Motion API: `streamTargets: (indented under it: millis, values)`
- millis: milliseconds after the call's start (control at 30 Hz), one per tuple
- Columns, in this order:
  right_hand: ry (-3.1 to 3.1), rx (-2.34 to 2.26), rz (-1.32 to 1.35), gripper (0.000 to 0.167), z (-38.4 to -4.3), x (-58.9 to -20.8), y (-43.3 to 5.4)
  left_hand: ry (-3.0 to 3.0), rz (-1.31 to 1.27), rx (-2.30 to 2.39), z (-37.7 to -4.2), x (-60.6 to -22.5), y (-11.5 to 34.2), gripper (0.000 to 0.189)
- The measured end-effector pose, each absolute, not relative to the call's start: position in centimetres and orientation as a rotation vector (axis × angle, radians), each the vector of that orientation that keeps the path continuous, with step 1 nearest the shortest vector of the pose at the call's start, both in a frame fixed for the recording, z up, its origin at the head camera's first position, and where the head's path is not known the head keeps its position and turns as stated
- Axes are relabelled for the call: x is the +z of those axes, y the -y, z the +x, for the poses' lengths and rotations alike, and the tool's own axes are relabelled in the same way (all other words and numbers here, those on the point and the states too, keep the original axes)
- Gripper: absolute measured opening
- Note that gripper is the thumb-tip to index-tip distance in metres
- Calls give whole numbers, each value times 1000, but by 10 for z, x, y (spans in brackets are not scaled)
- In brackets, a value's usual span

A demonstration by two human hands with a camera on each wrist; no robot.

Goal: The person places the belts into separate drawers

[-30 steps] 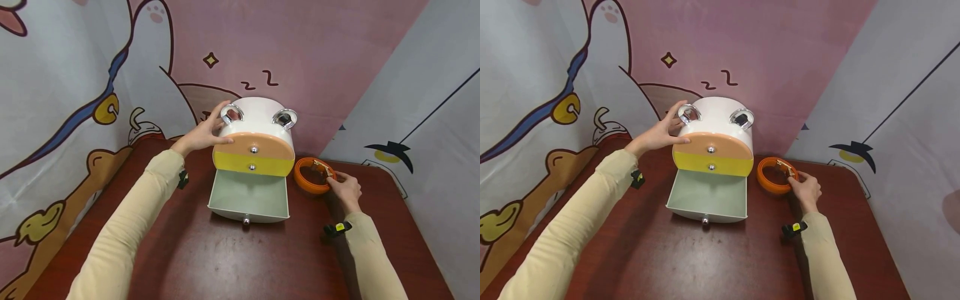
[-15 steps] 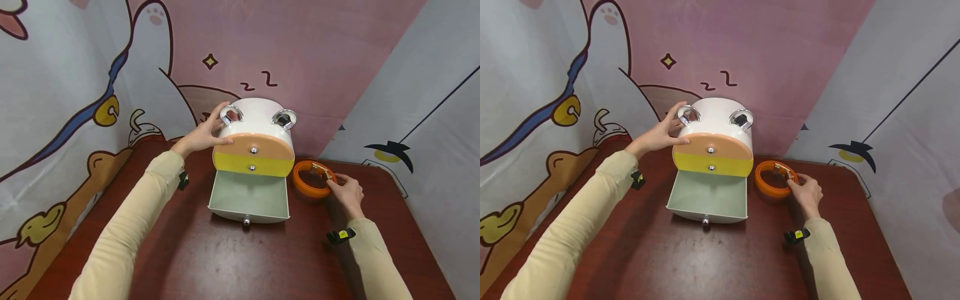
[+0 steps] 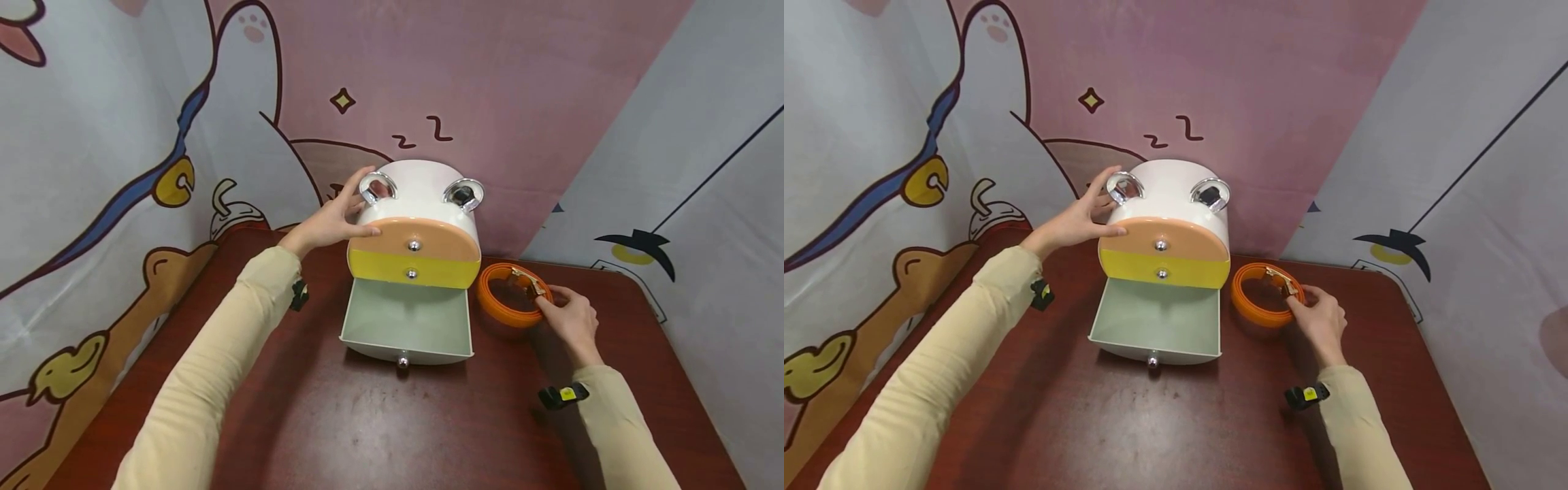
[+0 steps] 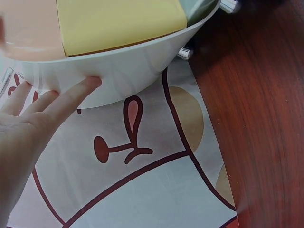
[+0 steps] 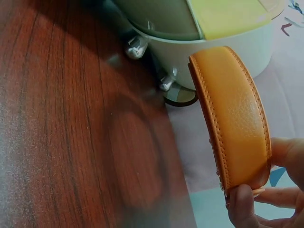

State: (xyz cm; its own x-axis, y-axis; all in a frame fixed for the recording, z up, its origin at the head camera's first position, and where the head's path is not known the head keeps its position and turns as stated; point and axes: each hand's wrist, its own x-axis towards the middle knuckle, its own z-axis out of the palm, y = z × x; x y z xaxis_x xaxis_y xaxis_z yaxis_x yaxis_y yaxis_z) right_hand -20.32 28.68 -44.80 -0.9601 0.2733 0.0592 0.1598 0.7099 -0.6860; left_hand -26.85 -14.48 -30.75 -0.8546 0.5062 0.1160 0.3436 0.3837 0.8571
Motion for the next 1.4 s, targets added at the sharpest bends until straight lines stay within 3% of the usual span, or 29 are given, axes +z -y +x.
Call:
streamTargets:
  millis: [1400]
  values:
    - [2719,991,-170,46,-163,-432,-271,-2484,749,1458,-268,-309,145,104]
